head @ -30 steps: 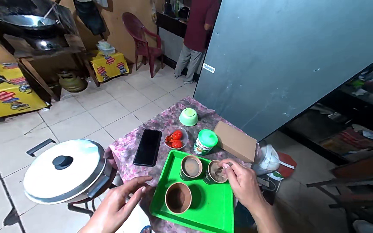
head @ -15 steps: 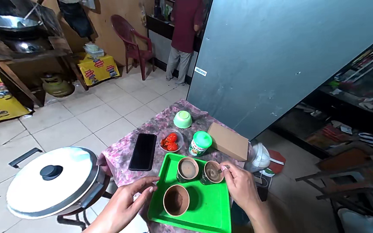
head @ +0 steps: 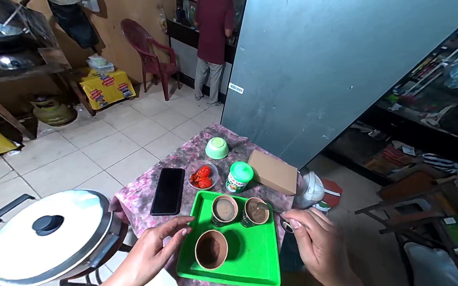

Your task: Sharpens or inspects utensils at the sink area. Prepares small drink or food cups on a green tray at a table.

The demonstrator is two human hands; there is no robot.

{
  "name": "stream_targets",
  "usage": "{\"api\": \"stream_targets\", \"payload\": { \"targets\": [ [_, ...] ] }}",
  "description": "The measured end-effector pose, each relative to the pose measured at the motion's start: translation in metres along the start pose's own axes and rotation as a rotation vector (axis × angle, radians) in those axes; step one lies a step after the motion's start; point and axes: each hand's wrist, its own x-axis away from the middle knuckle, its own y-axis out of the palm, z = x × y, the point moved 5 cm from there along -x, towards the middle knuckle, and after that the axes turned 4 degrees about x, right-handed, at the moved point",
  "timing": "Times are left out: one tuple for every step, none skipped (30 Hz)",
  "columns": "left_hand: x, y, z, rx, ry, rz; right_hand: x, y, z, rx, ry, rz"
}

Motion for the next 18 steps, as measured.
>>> {"api": "stream_targets", "payload": {
  "targets": [
    [-0.001, 0.001, 0.000, 0.003, 0.001, 0.001, 0.002, 0.002, 0.001, 0.005, 0.002, -0.001],
    [-0.003, 0.003, 0.000, 0.006, 0.003, 0.005, 0.005, 0.004, 0.001, 0.015, 0.006, -0.001],
    [-0.004, 0.004, 0.001, 0.009, 0.005, 0.010, 0.006, 0.003, 0.002, 0.022, 0.010, 0.006],
    [-0.006, 0.005, 0.002, 0.020, 0.010, 0.020, 0.005, -0.001, 0.002, 0.027, 0.011, 0.024],
    [-0.008, 0.006, 0.003, 0.037, 0.017, 0.034, 0.003, -0.006, 0.000, 0.033, 0.010, 0.049],
    [-0.008, 0.007, 0.005, 0.052, 0.023, 0.047, 0.001, -0.013, -0.003, 0.036, 0.007, 0.076],
    [-0.009, 0.008, 0.006, 0.065, 0.032, 0.057, -0.002, -0.018, -0.007, 0.025, 0.003, 0.102],
    [-0.010, 0.010, 0.008, 0.071, 0.037, 0.062, -0.007, -0.020, -0.011, 0.001, 0.001, 0.118],
    [-0.012, 0.012, 0.009, 0.069, 0.039, 0.063, -0.011, -0.020, -0.016, -0.034, 0.001, 0.121],
    [-0.012, 0.014, 0.010, 0.060, 0.041, 0.058, -0.015, -0.016, -0.020, -0.077, 0.004, 0.108],
    [-0.013, 0.017, 0.012, 0.049, 0.045, 0.048, -0.018, -0.008, -0.025, -0.130, 0.008, 0.080],
    [-0.013, 0.020, 0.013, 0.041, 0.054, 0.035, -0.021, 0.003, -0.031, -0.180, 0.008, 0.046],
    [-0.012, 0.023, 0.015, 0.028, 0.061, 0.020, -0.023, 0.017, -0.037, -0.224, -0.002, 0.011],
    [-0.012, 0.025, 0.018, 0.011, 0.066, 0.002, -0.024, 0.032, -0.042, -0.244, -0.011, -0.036],
    [-0.012, 0.028, 0.020, -0.009, 0.073, -0.020, -0.024, 0.048, -0.046, -0.244, -0.016, -0.093],
    [-0.011, 0.031, 0.023, -0.034, 0.084, -0.041, -0.025, 0.063, -0.049, -0.231, -0.017, -0.148],
    [-0.011, 0.033, 0.025, -0.068, 0.096, -0.055, -0.025, 0.076, -0.051, -0.214, -0.021, -0.191],
    [-0.012, 0.036, 0.027, -0.107, 0.108, -0.062, -0.025, 0.087, -0.053, -0.194, -0.031, -0.216]
  ]
}}
